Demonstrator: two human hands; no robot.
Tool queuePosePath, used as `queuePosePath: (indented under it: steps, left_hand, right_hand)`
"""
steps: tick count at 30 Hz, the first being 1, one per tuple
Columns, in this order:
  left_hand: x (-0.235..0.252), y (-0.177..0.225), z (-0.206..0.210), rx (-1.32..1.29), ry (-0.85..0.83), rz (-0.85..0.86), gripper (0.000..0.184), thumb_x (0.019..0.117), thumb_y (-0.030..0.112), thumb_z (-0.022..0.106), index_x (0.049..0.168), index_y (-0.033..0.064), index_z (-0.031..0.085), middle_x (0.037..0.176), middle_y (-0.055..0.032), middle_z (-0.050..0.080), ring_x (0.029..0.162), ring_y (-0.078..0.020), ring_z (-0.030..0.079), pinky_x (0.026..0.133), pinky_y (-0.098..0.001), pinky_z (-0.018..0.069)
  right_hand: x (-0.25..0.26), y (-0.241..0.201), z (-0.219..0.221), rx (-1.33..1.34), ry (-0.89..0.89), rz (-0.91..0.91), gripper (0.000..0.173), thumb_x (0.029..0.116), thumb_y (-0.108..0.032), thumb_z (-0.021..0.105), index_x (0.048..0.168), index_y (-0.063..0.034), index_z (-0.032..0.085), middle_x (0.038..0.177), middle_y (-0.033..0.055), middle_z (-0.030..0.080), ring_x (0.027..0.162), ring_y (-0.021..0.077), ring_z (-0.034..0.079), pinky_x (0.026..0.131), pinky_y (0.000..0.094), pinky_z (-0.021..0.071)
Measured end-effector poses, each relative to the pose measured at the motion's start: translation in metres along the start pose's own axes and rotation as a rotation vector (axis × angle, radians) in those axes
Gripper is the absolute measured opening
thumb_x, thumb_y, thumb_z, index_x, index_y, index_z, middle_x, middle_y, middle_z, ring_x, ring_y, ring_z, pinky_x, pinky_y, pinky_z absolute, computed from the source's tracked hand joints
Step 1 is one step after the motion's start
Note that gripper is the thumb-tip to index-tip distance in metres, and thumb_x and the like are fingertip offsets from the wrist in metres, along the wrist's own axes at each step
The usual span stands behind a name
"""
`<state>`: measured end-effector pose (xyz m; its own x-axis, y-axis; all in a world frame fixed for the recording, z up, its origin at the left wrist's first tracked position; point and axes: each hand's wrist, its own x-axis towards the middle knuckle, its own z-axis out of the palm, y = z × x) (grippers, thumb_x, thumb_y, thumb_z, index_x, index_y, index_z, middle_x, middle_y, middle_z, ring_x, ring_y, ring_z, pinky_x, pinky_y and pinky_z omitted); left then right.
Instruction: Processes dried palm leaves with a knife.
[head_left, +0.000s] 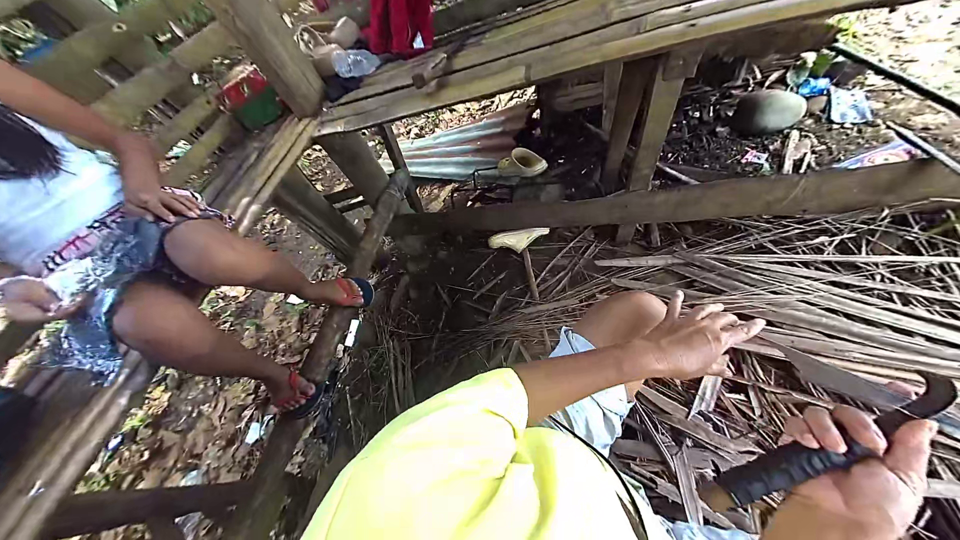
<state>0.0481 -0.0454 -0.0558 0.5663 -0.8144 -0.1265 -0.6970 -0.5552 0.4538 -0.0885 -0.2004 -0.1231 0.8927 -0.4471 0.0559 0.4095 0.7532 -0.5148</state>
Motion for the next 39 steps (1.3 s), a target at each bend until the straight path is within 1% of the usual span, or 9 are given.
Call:
queuePosePath:
  steps: [3, 5, 8, 12, 15, 19, 23, 28, 39]
  left_hand:
    - [0.011, -0.008, 0.000, 0.015, 0.089, 0.098, 0.045, 0.1012, 0.022, 0.067, 0.145, 0.0150, 0.061, 0.137, -0.0116, 0.064, 0.138, -0.0286, 0.052, 0.125, -0.0607, 0.0189]
    - [0.013, -0.012, -0.001, 0.011, 0.252, 0.167, 0.030, 0.0990, 0.018, 0.069, 0.129, 0.0155, 0.074, 0.120, -0.0121, 0.070, 0.121, -0.0294, 0.062, 0.116, -0.0542, 0.0368]
    - [0.013, -0.021, -0.004, -0.140, 0.377, 0.290, 0.019, 0.0978, 0.010, 0.068, 0.112, 0.0072, 0.080, 0.107, -0.0173, 0.072, 0.107, -0.0329, 0.067, 0.101, -0.0505, 0.0492]
    - [0.009, -0.025, -0.010, -0.211, 0.305, 0.336, 0.028, 0.1030, 0.013, 0.062, 0.127, 0.0056, 0.074, 0.101, -0.0168, 0.072, 0.091, -0.0273, 0.070, 0.089, -0.0432, 0.0573]
    - [0.011, -0.021, -0.007, -0.158, 0.307, 0.374, 0.027, 0.1030, 0.014, 0.061, 0.124, 0.0053, 0.075, 0.094, -0.0164, 0.072, 0.082, -0.0278, 0.070, 0.080, -0.0439, 0.0582]
    - [0.029, -0.018, -0.014, -0.020, 0.108, 0.188, 0.032, 0.1091, 0.020, 0.050, 0.128, 0.0076, 0.073, 0.119, -0.0163, 0.074, 0.108, -0.0335, 0.072, 0.095, -0.0557, 0.0544]
    - [0.042, -0.019, -0.011, 0.023, 0.016, 0.087, 0.032, 0.1094, 0.023, 0.048, 0.120, 0.0081, 0.075, 0.115, -0.0162, 0.075, 0.108, -0.0365, 0.072, 0.093, -0.0615, 0.0519]
    - [0.046, 0.000, -0.015, 0.050, -0.082, -0.008, 0.033, 0.1101, 0.027, 0.048, 0.122, 0.0120, 0.074, 0.115, -0.0151, 0.075, 0.110, -0.0360, 0.070, 0.093, -0.0620, 0.0510]
    - [0.034, -0.017, -0.013, -0.034, -0.089, -0.035, 0.028, 0.1074, 0.027, 0.054, 0.112, 0.0126, 0.078, 0.105, -0.0126, 0.076, 0.103, -0.0320, 0.072, 0.092, -0.0603, 0.0516]
  right_hand:
    - [-0.001, -0.009, 0.002, -0.078, -0.013, -0.050, 0.045, 0.1130, -0.037, 0.016, 0.133, -0.0184, 0.052, 0.066, -0.0064, 0.066, 0.050, 0.0074, 0.062, 0.048, 0.0227, 0.0543]
    - [-0.004, -0.013, 0.009, -0.188, -0.021, -0.107, 0.039, 0.1131, -0.036, 0.021, 0.136, -0.0221, 0.050, 0.068, -0.0090, 0.065, 0.051, 0.0064, 0.060, 0.049, 0.0222, 0.0538]
    - [-0.014, -0.026, 0.029, -0.290, 0.041, -0.198, 0.035, 0.1125, -0.032, 0.027, 0.133, -0.0255, 0.055, 0.066, -0.0100, 0.064, 0.050, 0.0061, 0.060, 0.049, 0.0234, 0.0551]
    - [-0.017, -0.033, 0.032, -0.345, 0.277, -0.343, 0.043, 0.1131, -0.031, 0.023, 0.134, -0.0165, 0.057, 0.071, -0.0076, 0.066, 0.051, 0.0051, 0.060, 0.047, 0.0227, 0.0545]
    - [-0.014, -0.023, 0.030, -0.342, 0.507, -0.435, 0.046, 0.1137, -0.035, 0.021, 0.108, -0.0160, 0.062, 0.072, -0.0062, 0.067, 0.050, 0.0048, 0.060, 0.047, 0.0215, 0.0541]
    - [-0.017, -0.006, 0.028, -0.698, 0.608, -0.382, 0.054, 0.1132, -0.038, 0.016, 0.139, -0.0089, 0.054, 0.074, -0.0057, 0.062, 0.053, 0.0064, 0.059, 0.055, 0.0255, 0.0567]
    - [-0.010, 0.016, 0.023, -1.145, 0.625, -0.163, 0.052, 0.1130, -0.039, 0.028, 0.132, -0.0023, 0.061, 0.071, 0.0049, 0.056, 0.053, 0.0169, 0.051, 0.053, 0.0383, 0.0489]
    - [-0.003, 0.039, 0.029, -1.692, 0.418, 0.049, 0.053, 0.1120, -0.040, 0.037, 0.152, -0.0066, 0.049, 0.105, 0.0252, 0.071, 0.094, 0.0465, 0.069, 0.084, 0.0682, 0.0504]
    - [0.002, 0.025, 0.010, -1.859, 0.467, 0.124, 0.058, 0.1114, -0.047, 0.033, 0.139, -0.0036, 0.059, 0.111, 0.0273, 0.069, 0.100, 0.0491, 0.068, 0.081, 0.0685, 0.0517]
